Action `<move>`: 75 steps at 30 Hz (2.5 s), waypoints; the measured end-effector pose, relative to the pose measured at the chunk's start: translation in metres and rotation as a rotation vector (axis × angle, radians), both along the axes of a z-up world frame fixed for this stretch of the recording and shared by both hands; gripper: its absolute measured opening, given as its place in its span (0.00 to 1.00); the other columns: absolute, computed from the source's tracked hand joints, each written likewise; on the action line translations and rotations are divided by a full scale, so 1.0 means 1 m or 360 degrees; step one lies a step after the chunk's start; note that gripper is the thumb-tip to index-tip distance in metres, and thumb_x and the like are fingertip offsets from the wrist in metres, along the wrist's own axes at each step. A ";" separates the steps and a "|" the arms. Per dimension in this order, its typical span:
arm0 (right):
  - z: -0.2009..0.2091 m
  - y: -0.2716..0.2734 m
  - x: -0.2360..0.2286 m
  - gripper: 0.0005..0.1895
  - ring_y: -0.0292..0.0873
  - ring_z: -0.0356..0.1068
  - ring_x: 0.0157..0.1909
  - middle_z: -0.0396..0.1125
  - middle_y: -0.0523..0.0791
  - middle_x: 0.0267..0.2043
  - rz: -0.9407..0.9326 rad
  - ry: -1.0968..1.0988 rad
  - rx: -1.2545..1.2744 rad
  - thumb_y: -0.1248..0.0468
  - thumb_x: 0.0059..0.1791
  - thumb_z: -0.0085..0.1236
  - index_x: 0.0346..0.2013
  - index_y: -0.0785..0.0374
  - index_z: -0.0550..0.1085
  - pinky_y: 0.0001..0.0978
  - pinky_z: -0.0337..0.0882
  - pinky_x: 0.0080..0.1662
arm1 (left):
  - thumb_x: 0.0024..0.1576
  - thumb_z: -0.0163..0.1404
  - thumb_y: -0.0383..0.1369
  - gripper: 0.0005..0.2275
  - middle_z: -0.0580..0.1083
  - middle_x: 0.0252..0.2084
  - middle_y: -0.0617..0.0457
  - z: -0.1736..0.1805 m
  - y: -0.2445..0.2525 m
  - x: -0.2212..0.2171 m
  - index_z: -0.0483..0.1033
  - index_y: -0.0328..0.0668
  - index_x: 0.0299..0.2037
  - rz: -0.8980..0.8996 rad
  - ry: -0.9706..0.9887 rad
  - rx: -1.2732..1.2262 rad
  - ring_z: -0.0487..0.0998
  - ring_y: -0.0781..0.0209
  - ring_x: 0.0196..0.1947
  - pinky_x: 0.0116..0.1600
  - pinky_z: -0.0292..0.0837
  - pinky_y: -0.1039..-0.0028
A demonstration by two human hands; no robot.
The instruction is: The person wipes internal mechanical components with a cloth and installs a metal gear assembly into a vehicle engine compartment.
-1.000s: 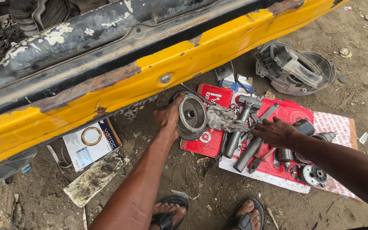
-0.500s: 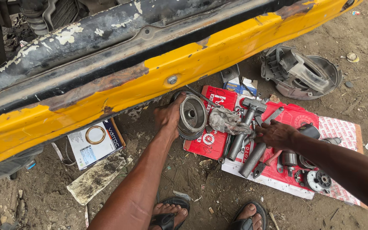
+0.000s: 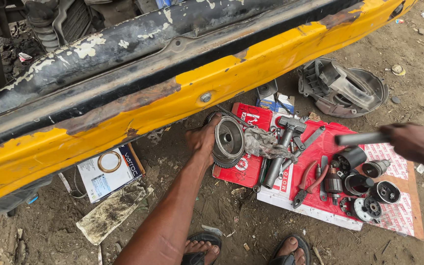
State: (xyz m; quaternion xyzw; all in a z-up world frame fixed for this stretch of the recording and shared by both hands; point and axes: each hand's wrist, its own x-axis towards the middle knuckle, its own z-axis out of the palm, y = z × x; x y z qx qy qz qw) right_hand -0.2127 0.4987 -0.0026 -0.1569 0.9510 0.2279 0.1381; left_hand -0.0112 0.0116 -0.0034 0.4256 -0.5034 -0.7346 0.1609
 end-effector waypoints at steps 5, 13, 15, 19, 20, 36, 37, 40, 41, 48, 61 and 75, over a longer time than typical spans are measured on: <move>-0.001 0.015 0.004 0.18 0.40 0.78 0.49 0.72 0.39 0.57 -0.0676 0.0106 -0.0142 0.57 0.57 0.40 0.59 0.40 0.73 0.31 0.82 0.48 | 0.45 0.68 0.40 0.25 0.82 0.41 0.35 0.003 -0.007 0.003 0.79 0.25 0.45 -0.0014 -0.0131 -0.0001 0.85 0.49 0.35 0.42 0.83 0.64; 0.004 0.025 0.005 0.16 0.45 0.79 0.47 0.74 0.45 0.52 -0.0849 0.0249 -0.0218 0.55 0.56 0.43 0.54 0.46 0.76 0.39 0.82 0.47 | 0.48 0.64 0.41 0.16 0.81 0.28 0.43 0.014 -0.006 0.004 0.82 0.32 0.36 -0.0049 -0.0097 0.0032 0.83 0.55 0.24 0.35 0.85 0.64; 0.011 0.027 0.002 0.16 0.47 0.79 0.47 0.75 0.46 0.51 -0.0821 0.0283 -0.0223 0.55 0.56 0.43 0.53 0.47 0.77 0.41 0.82 0.47 | 0.49 0.63 0.41 0.17 0.81 0.29 0.43 0.016 -0.006 0.006 0.82 0.31 0.36 -0.0060 -0.0113 0.0018 0.82 0.56 0.24 0.34 0.84 0.65; 0.012 -0.017 -0.011 0.16 0.49 0.79 0.46 0.76 0.49 0.49 -0.0625 0.0321 -0.0244 0.54 0.56 0.44 0.50 0.50 0.78 0.45 0.82 0.47 | 0.51 0.61 0.41 0.20 0.81 0.32 0.40 0.020 -0.010 0.007 0.78 0.27 0.43 -0.0042 -0.0141 0.0045 0.81 0.54 0.26 0.34 0.84 0.63; 0.010 -0.038 -0.013 0.16 0.50 0.79 0.46 0.77 0.50 0.48 -0.0527 0.0312 -0.0244 0.53 0.55 0.44 0.50 0.51 0.79 0.46 0.82 0.47 | 0.51 0.62 0.40 0.22 0.81 0.33 0.40 0.021 -0.011 0.007 0.76 0.25 0.45 -0.0017 -0.0119 0.0068 0.82 0.53 0.27 0.35 0.85 0.63; -0.076 -0.241 0.051 0.39 0.53 0.72 0.59 0.72 0.51 0.54 0.0682 -0.0665 -0.0374 0.48 0.46 0.65 0.70 0.42 0.61 0.51 0.65 0.64 | 0.47 0.63 0.46 0.30 0.82 0.42 0.37 -0.001 -0.041 0.013 0.78 0.24 0.50 -0.0477 -0.0031 0.0140 0.85 0.51 0.34 0.41 0.86 0.61; -0.081 -0.242 0.046 0.32 0.51 0.73 0.57 0.74 0.49 0.52 0.0670 -0.0642 -0.0286 0.48 0.47 0.64 0.64 0.45 0.66 0.49 0.68 0.62 | 0.46 0.63 0.47 0.30 0.82 0.42 0.36 -0.002 -0.039 0.013 0.79 0.23 0.50 -0.0511 -0.0013 0.0135 0.85 0.51 0.34 0.41 0.86 0.61; -0.081 -0.247 0.027 0.18 0.45 0.76 0.53 0.78 0.44 0.47 0.0615 -0.0567 -0.0205 0.49 0.49 0.60 0.52 0.47 0.79 0.45 0.75 0.57 | 0.46 0.64 0.46 0.30 0.82 0.42 0.35 -0.005 -0.038 0.012 0.79 0.23 0.49 -0.0528 -0.0014 0.0108 0.85 0.50 0.35 0.42 0.86 0.60; -0.076 -0.250 0.022 0.16 0.44 0.77 0.52 0.78 0.43 0.45 0.0577 -0.0544 -0.0306 0.50 0.49 0.59 0.51 0.46 0.80 0.45 0.75 0.56 | 0.46 0.64 0.46 0.29 0.82 0.42 0.36 -0.006 -0.038 0.011 0.79 0.24 0.49 -0.0522 -0.0022 0.0098 0.85 0.50 0.36 0.42 0.86 0.60; 0.003 -0.291 0.061 0.19 0.41 0.79 0.43 0.80 0.46 0.39 -0.0099 -0.1316 -0.2029 0.51 0.51 0.55 0.46 0.61 0.82 0.39 0.77 0.50 | 0.48 0.63 0.43 0.27 0.82 0.44 0.38 -0.011 -0.030 -0.001 0.79 0.24 0.49 -0.0120 -0.0042 0.0156 0.85 0.53 0.39 0.44 0.83 0.65; 0.003 -0.321 0.160 0.16 0.52 0.75 0.51 0.73 0.52 0.49 0.0792 -0.0770 -0.1270 0.58 0.54 0.53 0.51 0.63 0.67 0.49 0.73 0.52 | 0.47 0.65 0.41 0.24 0.82 0.37 0.38 -0.011 -0.018 -0.007 0.80 0.22 0.43 -0.0188 0.0126 0.0456 0.83 0.52 0.27 0.31 0.83 0.60; 0.017 -0.305 0.110 0.25 0.56 0.61 0.65 0.66 0.47 0.61 0.1860 0.0005 -0.0121 0.64 0.49 0.51 0.62 0.60 0.62 0.50 0.67 0.61 | 0.46 0.65 0.50 0.24 0.81 0.30 0.40 0.016 -0.009 0.001 0.83 0.28 0.29 -0.0581 -0.0376 -0.0293 0.78 0.55 0.22 0.22 0.69 0.65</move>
